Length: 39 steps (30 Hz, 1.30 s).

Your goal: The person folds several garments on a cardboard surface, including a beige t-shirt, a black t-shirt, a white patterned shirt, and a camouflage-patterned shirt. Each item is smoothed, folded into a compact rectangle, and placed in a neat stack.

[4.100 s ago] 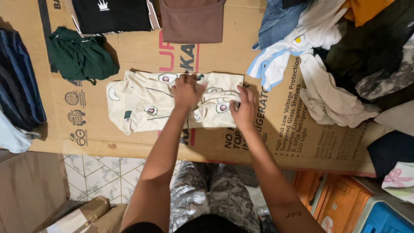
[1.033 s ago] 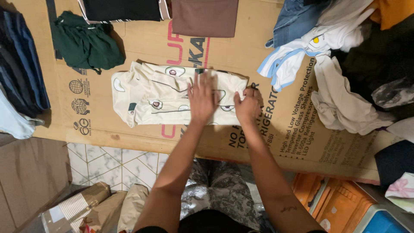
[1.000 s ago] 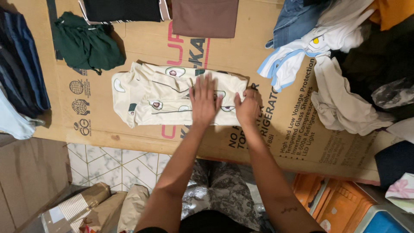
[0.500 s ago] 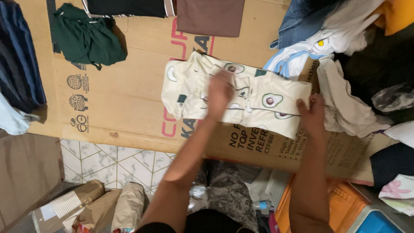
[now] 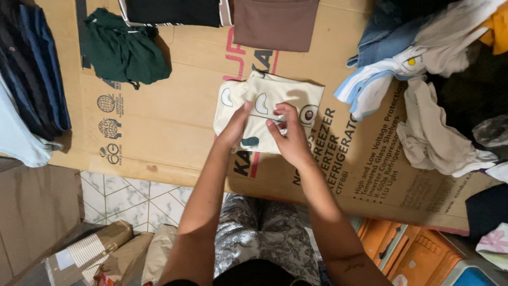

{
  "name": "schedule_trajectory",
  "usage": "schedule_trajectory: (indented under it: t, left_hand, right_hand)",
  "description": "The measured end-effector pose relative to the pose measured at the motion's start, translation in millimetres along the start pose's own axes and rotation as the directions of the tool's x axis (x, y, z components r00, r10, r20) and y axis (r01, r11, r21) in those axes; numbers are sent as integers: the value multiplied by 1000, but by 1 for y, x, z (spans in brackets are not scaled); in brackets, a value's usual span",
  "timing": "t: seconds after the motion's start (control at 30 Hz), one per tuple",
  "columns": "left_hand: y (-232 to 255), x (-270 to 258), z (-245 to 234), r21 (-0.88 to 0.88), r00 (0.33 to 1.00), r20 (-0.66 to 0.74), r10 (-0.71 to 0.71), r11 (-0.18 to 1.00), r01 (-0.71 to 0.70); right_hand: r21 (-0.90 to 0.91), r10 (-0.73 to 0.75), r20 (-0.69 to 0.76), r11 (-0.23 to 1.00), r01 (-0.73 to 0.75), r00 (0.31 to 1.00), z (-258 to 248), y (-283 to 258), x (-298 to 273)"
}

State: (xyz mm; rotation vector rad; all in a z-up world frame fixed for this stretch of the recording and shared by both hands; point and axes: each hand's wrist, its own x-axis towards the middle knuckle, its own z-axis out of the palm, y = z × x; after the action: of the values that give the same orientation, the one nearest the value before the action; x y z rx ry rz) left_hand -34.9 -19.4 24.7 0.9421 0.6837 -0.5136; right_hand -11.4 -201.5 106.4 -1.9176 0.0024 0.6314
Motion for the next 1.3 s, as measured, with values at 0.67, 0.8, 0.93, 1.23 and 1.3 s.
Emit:
schedule_trajectory:
  t: [0.67, 0.8, 0.93, 1.23, 1.3]
  left_hand:
    - [-23, -38, 9, 24, 980, -123, -155, 987, 159]
    - [-6, -14, 7, -310, 937, 323, -133, 921, 238]
    - [12, 31, 16, -513, 921, 390, -1, 830, 218]
    - [-37, 67, -31, -323, 996, 26, -91, 942, 94]
    - [-46, 55, -36, -64, 978, -185, -102, 994, 91]
  right_hand:
    - [116, 149, -260, 986, -122, 954, -18, 65, 21]
    - [-332, -234, -132, 926, 179, 963, -43, -16, -17]
    - [-652, -482, 42, 650, 390, 875, -41, -53, -41]
    - [-679, -382, 110, 646, 350, 918, -16, 62, -34]
    - [-626, -319, -191, 768, 135, 928, -33, 92, -31]
